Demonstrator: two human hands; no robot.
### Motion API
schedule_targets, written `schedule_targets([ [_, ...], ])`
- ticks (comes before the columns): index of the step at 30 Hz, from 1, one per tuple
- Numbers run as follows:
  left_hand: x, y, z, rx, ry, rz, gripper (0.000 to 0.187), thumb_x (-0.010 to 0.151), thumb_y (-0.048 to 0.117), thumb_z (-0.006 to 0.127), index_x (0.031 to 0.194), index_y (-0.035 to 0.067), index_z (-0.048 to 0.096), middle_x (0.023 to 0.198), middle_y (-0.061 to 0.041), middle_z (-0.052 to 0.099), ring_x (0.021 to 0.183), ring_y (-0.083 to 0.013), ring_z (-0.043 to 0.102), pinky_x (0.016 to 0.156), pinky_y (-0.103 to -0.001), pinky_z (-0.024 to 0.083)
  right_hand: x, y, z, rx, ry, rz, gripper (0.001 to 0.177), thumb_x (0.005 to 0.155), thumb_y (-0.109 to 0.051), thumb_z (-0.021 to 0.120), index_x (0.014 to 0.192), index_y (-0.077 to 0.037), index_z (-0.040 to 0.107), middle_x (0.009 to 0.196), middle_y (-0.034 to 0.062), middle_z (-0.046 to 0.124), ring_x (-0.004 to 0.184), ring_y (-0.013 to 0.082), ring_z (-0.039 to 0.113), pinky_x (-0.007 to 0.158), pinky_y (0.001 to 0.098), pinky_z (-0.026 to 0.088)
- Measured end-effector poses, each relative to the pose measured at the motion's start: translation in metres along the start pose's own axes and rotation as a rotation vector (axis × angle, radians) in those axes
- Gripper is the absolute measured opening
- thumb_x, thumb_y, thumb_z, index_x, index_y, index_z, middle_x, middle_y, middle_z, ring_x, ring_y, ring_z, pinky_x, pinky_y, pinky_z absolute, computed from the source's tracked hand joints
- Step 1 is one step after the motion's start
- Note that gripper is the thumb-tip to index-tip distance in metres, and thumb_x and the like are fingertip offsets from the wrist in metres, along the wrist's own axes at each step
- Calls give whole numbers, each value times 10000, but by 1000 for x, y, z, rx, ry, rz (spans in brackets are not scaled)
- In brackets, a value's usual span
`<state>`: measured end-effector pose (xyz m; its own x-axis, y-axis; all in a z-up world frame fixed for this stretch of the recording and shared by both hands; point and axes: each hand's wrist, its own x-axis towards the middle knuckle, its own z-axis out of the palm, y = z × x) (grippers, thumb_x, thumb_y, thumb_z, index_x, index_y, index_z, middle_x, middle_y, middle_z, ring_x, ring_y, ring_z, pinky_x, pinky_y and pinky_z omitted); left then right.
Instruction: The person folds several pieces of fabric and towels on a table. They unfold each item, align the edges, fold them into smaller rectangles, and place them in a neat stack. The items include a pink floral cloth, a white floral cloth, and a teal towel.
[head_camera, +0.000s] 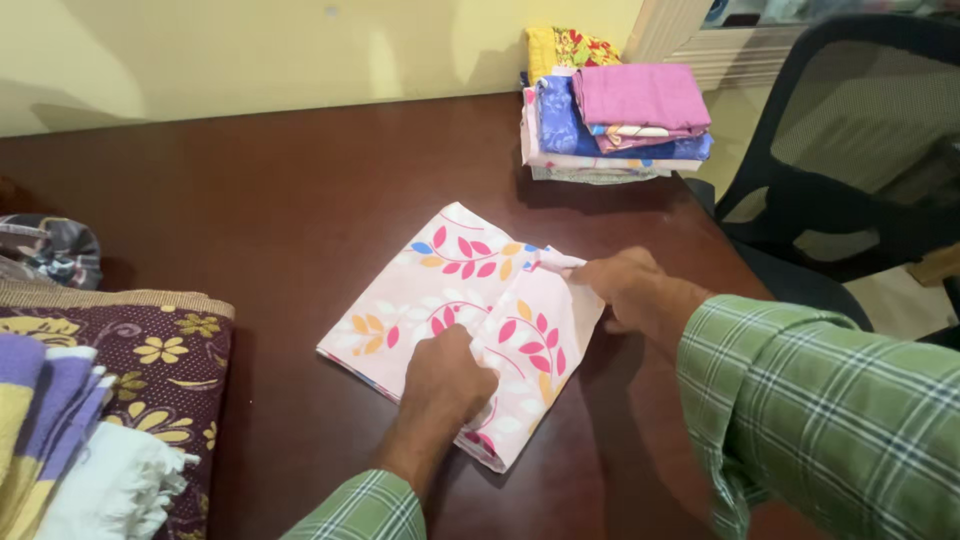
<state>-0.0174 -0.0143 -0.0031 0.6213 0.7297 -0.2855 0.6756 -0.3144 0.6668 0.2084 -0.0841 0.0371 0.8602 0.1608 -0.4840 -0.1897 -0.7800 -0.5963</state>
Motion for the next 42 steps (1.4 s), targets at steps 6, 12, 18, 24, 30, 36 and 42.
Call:
schedule_targets([
  [6,0,-15,8,-116,79,136,359,774,166,711,1099,16,688,1057,-264,724,1022,-411,703,904,-456,564,12,13,-1,381,-156,6,297,802,-110,857,1039,4,720,1021,98,703,844,219,715,694,414,632],
  [12,-28,10,8,190,359,319,468,796,59,664,1257,14,594,1190,-205,622,1134,-395,572,961,-502,464,22,7,4,352,1,-34,288,824,-104,801,1062,-3,673,1004,110,701,862,248,706,733,439,594],
  [18,-51,40,24,355,140,429,863,796,489,696,1426,-45,448,1472,-247,430,1394,-404,362,1101,-568,303,18,0,-3,455,77,77,272,855,-113,722,1092,-24,625,1006,111,692,897,271,694,791,469,559],
  [24,-48,45,45,500,228,291,790,800,282,653,1434,-121,413,1555,-284,360,1441,-438,297,1127,-515,277,21,24,-14,599,-253,307,236,856,-140,691,1068,-68,618,1012,58,711,955,260,705,764,464,583],
  [30,-30,59,24,190,-92,109,484,860,283,558,1220,-18,678,1318,-253,629,1256,-399,580,1067,-481,453,1,35,-30,522,28,-254,214,805,-56,740,1005,5,690,909,112,700,874,270,717,662,430,598],
  [36,52,54,2,-56,-325,299,435,841,284,559,1136,23,744,1142,-259,705,1050,-421,685,933,-515,548,-8,-3,-56,804,-98,-391,231,781,-44,757,996,7,691,915,115,703,817,255,707,623,412,579],
  [42,30,21,-31,-820,-349,-197,438,822,163,593,1184,-83,612,1074,-211,720,970,-351,739,823,-481,625,24,-49,-29,734,-234,-317,248,757,-32,774,988,9,692,920,118,705,760,241,698,584,394,559],
])
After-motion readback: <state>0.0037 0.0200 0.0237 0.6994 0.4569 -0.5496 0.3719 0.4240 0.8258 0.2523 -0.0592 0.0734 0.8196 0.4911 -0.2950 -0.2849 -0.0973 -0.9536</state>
